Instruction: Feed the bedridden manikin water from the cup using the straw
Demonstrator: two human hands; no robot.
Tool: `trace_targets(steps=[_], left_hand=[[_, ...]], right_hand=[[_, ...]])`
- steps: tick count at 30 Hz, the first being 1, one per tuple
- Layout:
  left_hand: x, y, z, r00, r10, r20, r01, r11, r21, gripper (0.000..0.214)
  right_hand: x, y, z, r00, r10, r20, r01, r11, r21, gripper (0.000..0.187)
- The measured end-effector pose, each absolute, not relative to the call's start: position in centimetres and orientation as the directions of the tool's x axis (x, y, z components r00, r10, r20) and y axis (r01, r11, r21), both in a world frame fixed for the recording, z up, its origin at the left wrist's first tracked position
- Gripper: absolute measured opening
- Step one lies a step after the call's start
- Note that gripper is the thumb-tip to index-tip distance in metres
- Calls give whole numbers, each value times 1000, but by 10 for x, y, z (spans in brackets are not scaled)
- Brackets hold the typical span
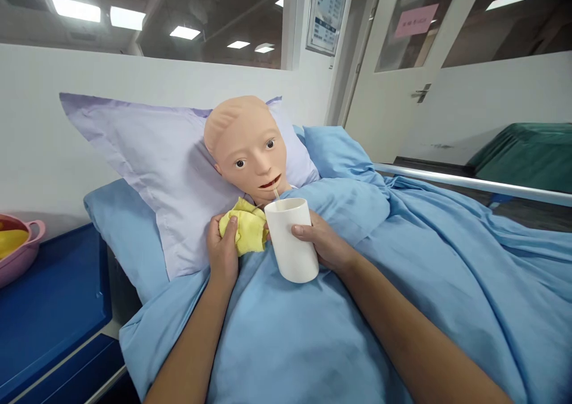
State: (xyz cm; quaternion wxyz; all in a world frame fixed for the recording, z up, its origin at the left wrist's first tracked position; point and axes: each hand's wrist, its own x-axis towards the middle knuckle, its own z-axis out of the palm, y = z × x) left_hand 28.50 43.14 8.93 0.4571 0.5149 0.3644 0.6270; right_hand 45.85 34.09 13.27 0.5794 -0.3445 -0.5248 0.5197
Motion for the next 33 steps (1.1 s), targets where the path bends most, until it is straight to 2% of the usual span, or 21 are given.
trace_targets(steps=[15,20,25,29,33], left_hand=[[285,433,87,-60,945,321,-193,-326,925,37],[281,422,86,-28,921,388,-36,-389,921,43],[274,399,78,7,854,520,169,-513,841,54],[270,384,82,37,904,426,272,-419,866,57],[267,377,96,113,924,365,320,-381,867,35]], right_hand=[[457,341,132,-54,969,239,-243,220,-945,58],[456,340,134,-54,974,219,-233,201,-952,59],[457,340,131,-36,973,228,-260,211,-942,60],[458,340,126,-44,965,259,-262,239,-935,55],[458,339,124,-4,961,275,-243,266,-933,58]])
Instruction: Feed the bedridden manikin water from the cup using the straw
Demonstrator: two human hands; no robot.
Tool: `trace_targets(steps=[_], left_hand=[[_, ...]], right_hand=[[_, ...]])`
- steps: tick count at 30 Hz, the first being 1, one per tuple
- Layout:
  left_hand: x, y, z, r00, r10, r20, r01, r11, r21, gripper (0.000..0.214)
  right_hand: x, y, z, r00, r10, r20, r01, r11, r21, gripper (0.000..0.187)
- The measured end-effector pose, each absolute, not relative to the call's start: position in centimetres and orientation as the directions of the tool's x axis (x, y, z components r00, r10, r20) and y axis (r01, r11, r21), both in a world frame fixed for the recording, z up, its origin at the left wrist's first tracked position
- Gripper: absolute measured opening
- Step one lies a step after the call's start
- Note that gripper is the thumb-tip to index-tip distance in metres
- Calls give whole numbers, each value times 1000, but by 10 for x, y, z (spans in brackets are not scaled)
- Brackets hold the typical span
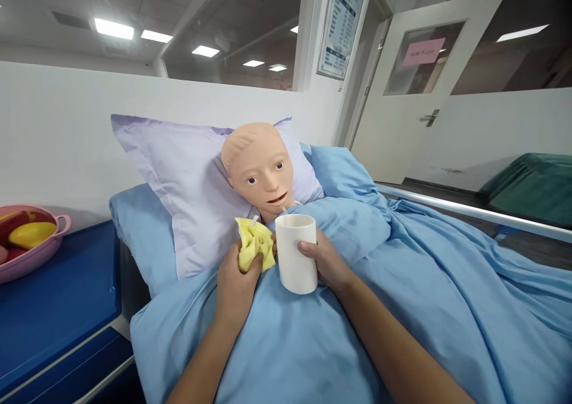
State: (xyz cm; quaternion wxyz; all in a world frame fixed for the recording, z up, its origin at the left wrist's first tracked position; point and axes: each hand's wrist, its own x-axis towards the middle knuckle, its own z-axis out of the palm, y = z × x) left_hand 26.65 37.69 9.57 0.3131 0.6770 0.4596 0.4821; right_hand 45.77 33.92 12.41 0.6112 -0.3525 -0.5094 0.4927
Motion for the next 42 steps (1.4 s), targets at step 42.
trace_targets(steps=[42], left_hand=[[315,436,117,312,-52,949,395,-901,-180,44]], right_hand=[[455,346,125,463,810,360,-359,542,-759,60]])
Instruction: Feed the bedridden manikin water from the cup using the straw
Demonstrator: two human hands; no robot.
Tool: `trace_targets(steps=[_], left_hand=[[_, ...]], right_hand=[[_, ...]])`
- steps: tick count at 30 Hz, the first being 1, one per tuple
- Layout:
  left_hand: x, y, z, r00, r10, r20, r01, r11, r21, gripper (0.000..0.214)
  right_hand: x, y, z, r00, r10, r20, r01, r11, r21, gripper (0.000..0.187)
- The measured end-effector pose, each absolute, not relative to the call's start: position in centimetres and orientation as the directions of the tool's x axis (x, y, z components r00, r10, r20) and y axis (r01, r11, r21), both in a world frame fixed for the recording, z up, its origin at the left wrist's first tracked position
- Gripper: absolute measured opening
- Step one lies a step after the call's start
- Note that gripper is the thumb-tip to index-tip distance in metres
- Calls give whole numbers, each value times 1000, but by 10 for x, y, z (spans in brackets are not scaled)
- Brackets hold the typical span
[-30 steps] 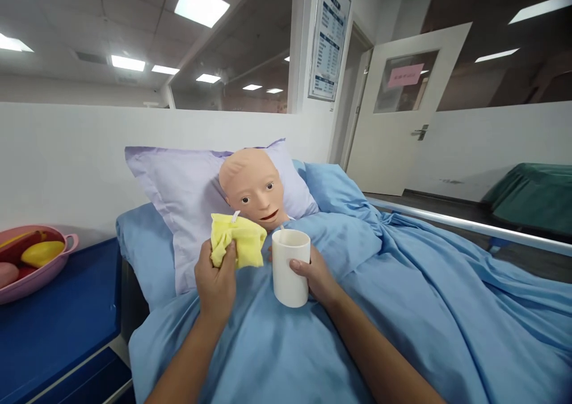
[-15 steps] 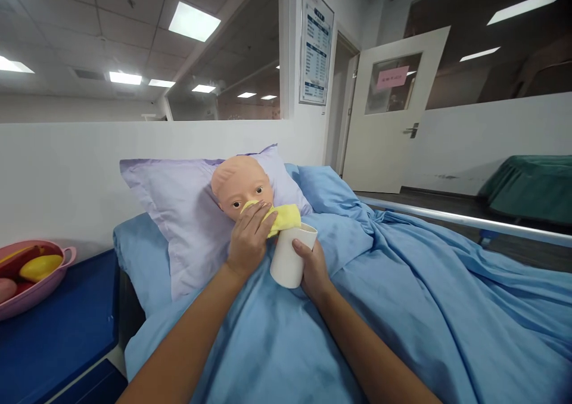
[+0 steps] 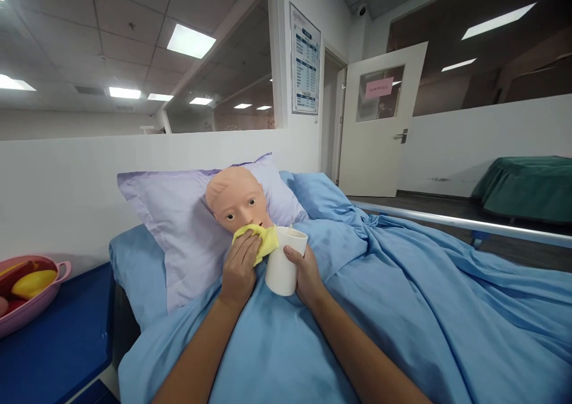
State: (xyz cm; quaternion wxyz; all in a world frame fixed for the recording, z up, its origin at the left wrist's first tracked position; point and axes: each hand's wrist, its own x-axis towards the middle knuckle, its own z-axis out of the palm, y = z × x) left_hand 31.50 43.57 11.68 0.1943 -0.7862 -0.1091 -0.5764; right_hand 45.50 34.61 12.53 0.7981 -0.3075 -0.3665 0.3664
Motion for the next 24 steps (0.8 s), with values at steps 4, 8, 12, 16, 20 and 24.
trace_targets(steps=[4,8,12,16,20,24], left_hand=[[295,424,113,260,22,965,361,-929,-76,49],[292,405,146,157,-33,987,237,-969,-70,48],[314,414,177,210,-174,962,234,-946,-223,44],[331,437,169,344,-175,923,300,-910,-285,38],[329,443,147,338,-117,934,317,-920,-230,40],[322,435,133,336,-57,940,322,-931,-172,41]], right_hand=[[456,347,123,461,816,348,-372,534,-759,59],[456,347,124,426,834,352,-400,522,-754,56],[456,346,127,422,823,381,-406,547,-732,59],[453,343,132,416,820,393,-395,552,-734,56],[452,343,132,410,809,422,-383,573,-725,50],[453,344,129,407,819,404,-398,557,-729,51]])
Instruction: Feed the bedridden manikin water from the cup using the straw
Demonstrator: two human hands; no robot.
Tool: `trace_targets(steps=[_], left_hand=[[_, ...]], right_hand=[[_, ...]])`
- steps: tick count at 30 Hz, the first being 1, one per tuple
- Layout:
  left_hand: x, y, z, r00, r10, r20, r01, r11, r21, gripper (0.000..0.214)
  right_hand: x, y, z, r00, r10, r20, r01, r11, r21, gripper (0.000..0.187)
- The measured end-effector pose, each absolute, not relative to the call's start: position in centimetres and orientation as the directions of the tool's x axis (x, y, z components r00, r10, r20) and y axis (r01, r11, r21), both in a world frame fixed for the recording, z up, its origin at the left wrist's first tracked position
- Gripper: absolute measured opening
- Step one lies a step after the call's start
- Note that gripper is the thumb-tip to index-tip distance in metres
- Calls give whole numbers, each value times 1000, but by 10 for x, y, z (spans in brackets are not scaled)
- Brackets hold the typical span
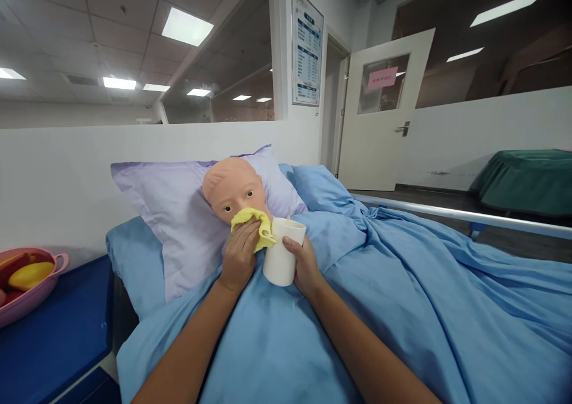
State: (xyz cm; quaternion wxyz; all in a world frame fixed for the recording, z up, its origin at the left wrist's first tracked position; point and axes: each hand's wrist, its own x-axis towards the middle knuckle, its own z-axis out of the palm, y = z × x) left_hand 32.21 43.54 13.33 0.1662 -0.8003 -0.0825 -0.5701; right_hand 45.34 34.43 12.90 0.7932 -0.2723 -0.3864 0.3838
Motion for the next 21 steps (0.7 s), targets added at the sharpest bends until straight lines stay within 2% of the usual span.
trace_targets(steps=[6,11,14,17,21], left_hand=[[312,434,116,321,0,947,342,-932,-116,35],[303,418,120,301,148,942,300,-952,53,37],[306,404,141,222,158,962,244,-964,102,38],[318,401,165,183,45,982,181,-983,12,40],[338,418,170,298,-64,953,229,-964,-136,38]], right_hand=[[454,345,129,427,831,357,-399,528,-750,55],[455,346,129,417,837,354,-406,520,-752,57],[457,348,128,395,836,381,-391,528,-754,56],[457,349,127,393,826,404,-371,545,-752,53],[457,349,127,400,806,437,-362,577,-732,50]])
